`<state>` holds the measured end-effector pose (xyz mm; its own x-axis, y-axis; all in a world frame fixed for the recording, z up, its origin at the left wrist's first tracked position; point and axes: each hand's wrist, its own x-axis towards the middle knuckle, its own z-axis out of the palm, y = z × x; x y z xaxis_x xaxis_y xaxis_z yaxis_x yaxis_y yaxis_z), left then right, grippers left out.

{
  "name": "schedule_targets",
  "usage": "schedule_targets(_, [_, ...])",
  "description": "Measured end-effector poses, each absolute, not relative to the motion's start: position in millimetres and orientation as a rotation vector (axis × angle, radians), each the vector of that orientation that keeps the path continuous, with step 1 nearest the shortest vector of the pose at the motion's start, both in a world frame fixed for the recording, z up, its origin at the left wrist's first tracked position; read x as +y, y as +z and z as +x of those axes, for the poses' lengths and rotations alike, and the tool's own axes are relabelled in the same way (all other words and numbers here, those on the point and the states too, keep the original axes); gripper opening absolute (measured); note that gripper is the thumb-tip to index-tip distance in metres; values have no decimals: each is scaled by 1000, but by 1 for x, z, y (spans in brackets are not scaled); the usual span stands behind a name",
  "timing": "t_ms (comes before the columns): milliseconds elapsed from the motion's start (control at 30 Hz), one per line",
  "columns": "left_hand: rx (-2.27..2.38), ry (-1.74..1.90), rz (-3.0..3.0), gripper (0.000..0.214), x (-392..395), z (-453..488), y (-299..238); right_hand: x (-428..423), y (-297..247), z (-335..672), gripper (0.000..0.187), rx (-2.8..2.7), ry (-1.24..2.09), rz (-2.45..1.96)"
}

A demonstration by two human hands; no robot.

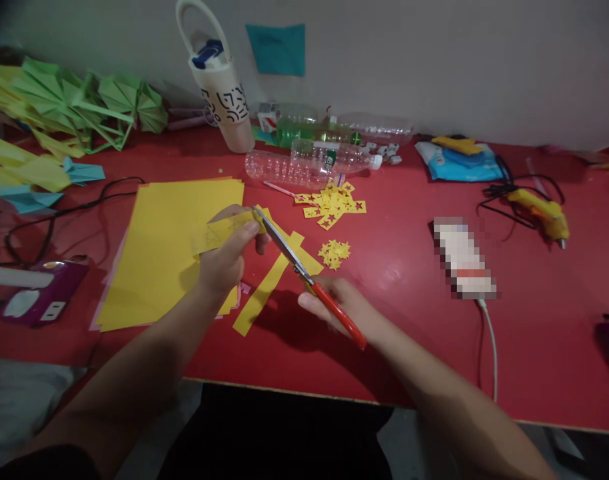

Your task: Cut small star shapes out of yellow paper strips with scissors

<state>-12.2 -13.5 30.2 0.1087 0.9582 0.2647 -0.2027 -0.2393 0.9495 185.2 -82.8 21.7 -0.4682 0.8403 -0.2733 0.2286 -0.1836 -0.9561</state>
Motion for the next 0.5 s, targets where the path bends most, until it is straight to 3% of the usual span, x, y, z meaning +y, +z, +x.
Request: schedule_targets(500, [835,1379,1320,19,-13,-10,29,-83,25,184,60,-1560,1719,-1287])
